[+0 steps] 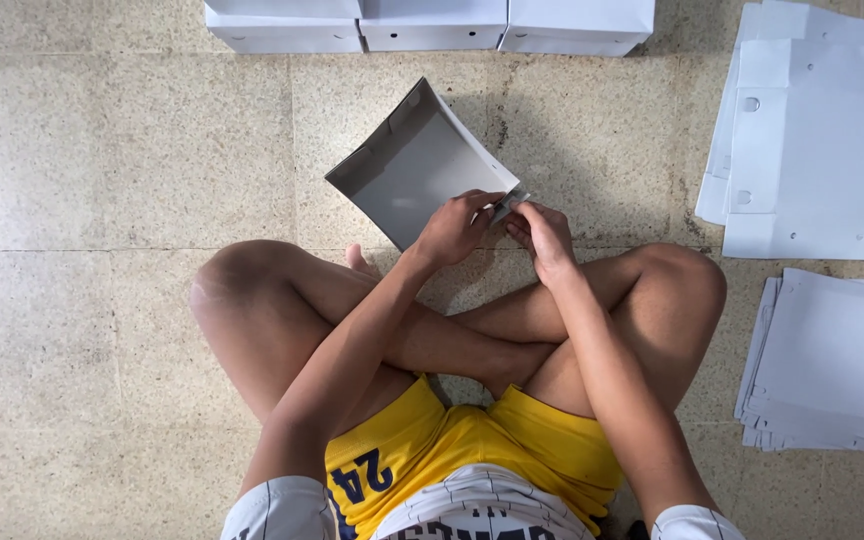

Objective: Folding flat cardboard templates into assembled boxes while sitting on the floor.

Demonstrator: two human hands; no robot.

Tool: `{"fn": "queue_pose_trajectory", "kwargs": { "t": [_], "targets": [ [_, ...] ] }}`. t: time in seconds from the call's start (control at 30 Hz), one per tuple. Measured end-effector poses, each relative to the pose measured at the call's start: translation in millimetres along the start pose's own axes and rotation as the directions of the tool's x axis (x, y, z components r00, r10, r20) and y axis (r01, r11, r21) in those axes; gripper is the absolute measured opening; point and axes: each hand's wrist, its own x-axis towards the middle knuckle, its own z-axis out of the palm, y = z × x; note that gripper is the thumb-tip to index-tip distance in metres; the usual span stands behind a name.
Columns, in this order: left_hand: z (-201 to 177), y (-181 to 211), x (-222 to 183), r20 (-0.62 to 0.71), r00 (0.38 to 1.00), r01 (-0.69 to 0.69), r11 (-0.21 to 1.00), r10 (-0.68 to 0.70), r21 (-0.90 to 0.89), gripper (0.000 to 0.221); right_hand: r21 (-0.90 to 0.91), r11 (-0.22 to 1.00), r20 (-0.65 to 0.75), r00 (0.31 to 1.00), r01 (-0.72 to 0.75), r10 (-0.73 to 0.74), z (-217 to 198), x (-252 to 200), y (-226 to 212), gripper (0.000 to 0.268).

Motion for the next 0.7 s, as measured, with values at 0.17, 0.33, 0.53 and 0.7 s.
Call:
{"fn": "queue_pose_trajectory", "kwargs": {
  "t": [0.17, 0.33, 0.53, 0.7],
  "targets": [
    [0, -4, 2, 0.015, 1.000, 0.008, 1.000, -0.008, -0.028, 0.037, -0.060, 0.998, -0.001, 0.999, 0.033, -0.033, 1, 0, 2, 0.019],
    [-2, 2, 2, 0.023, 1.000, 0.015, 1.000, -0.014, -0.016, 0.037, -0.061, 0.997, -0.010, 0.999, 0.048, -0.048, 1, 1, 1, 0.020],
    [-2, 6, 1, 0.018, 1.000, 0.016, 1.000, -0.016, 0.003, 0.037, -0.032, 0.999, -0.007, 1.000, 0.029, -0.029, -2, 8, 7, 0.018],
    [2, 3, -1, 0.001, 1.000, 0.004, 1.000, -0.004, -0.018, 0.039, -0.049, 0.998, -0.016, 0.999, 0.030, -0.031, -2, 8, 8, 0.015]
  ]
}}
